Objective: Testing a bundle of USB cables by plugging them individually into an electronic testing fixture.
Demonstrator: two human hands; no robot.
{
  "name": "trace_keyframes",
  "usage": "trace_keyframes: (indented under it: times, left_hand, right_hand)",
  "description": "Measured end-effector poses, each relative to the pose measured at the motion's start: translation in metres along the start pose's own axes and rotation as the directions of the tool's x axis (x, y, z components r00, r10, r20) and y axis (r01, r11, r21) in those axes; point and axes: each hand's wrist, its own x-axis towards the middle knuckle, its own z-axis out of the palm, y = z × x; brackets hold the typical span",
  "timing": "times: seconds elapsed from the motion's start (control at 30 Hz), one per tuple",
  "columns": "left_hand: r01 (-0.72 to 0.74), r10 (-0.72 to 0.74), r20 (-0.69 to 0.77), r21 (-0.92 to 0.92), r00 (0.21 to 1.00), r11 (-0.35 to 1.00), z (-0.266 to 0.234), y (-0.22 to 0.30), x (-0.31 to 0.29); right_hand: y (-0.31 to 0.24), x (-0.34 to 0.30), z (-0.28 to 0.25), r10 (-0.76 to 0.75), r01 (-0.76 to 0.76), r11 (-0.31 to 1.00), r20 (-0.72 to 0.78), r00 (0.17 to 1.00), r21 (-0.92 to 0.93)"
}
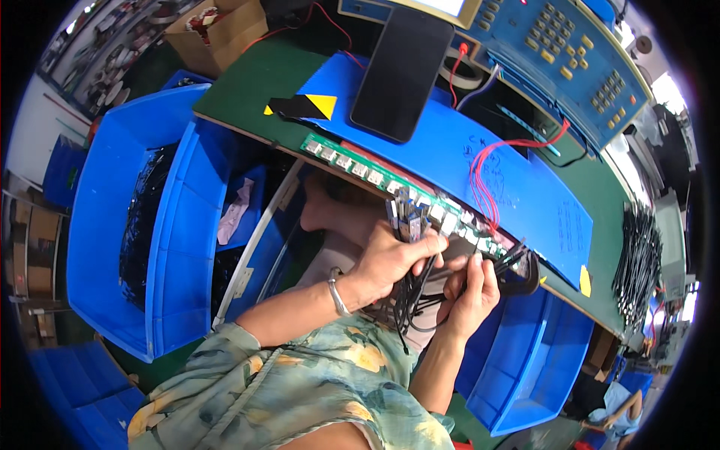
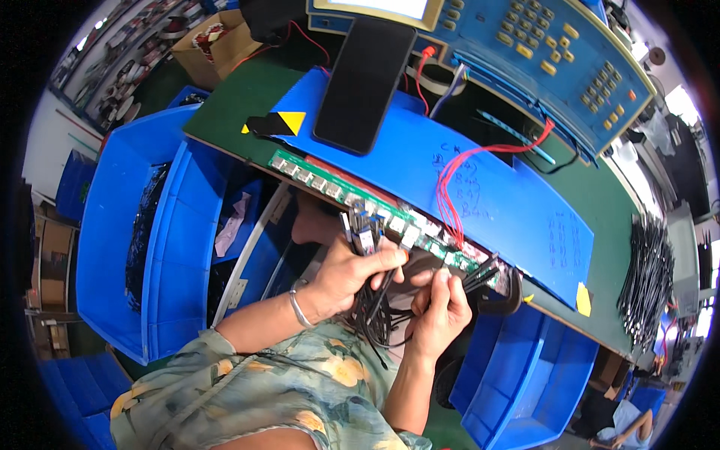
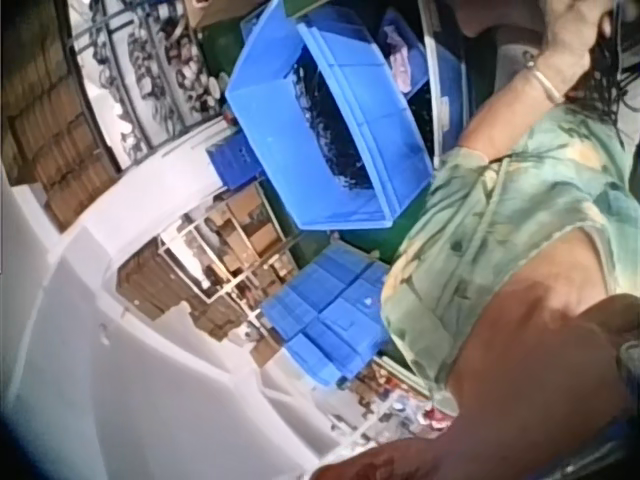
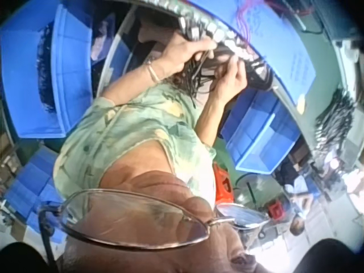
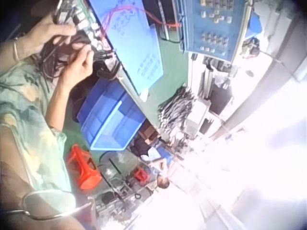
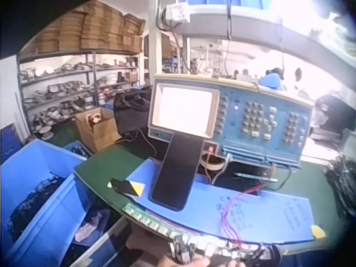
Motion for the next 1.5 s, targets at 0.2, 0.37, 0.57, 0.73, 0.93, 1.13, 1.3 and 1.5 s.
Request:
trace_keyframes:
  times: [0.2, 0.37, 0.57, 0.73, 0.93, 1.13, 1.3, 1.5]
  left_hand:
    - [-0.012, 0.012, 0.018, -0.002, 1.000, 1.000, 0.001, 0.002, -0.002]
    - [-0.016, 0.017, 0.039, -0.011, 0.999, 1.000, -0.001, -0.001, -0.003]
    - [-0.048, 0.050, 0.050, -0.038, 0.998, 0.998, -0.003, -0.003, 0.001]
    - [-0.034, 0.036, 0.049, -0.041, 0.998, 0.999, -0.003, -0.004, 0.002]
    - [-0.050, 0.052, 0.043, -0.036, 0.998, 0.998, -0.002, -0.002, 0.001]
    - [-0.044, 0.045, 0.033, -0.034, 0.998, 0.998, -0.001, -0.003, -0.002]
    - [-0.037, 0.038, 0.016, -0.038, 0.999, 0.999, 0.000, -0.005, -0.006]
    - [-0.015, 0.015, -0.015, 0.001, 1.000, 1.000, 0.005, -0.001, -0.006]
  right_hand:
    - [-0.002, -0.002, 0.000, -0.024, 0.024, 0.999, 0.006, 1.000, -0.047]
    - [-0.003, -0.003, 0.003, -0.035, 0.035, 0.998, -0.011, 0.999, -0.059]
    - [-0.001, 0.000, 0.003, -0.048, 0.048, 0.999, 0.041, 0.998, -0.008]
    - [0.000, 0.002, 0.003, -0.047, 0.046, 0.999, 0.019, 0.999, 0.027]
    - [0.000, 0.003, 0.003, -0.045, 0.044, 0.998, 0.030, 0.999, 0.053]
    - [0.000, 0.001, 0.001, -0.036, 0.036, 0.999, 0.035, 0.999, 0.021]
    - [-0.004, -0.002, 0.006, -0.035, 0.035, 0.999, -0.017, 0.999, 0.003]
    - [-0.004, 0.001, 0.002, -0.027, 0.024, 0.996, -0.031, 0.999, -0.086]
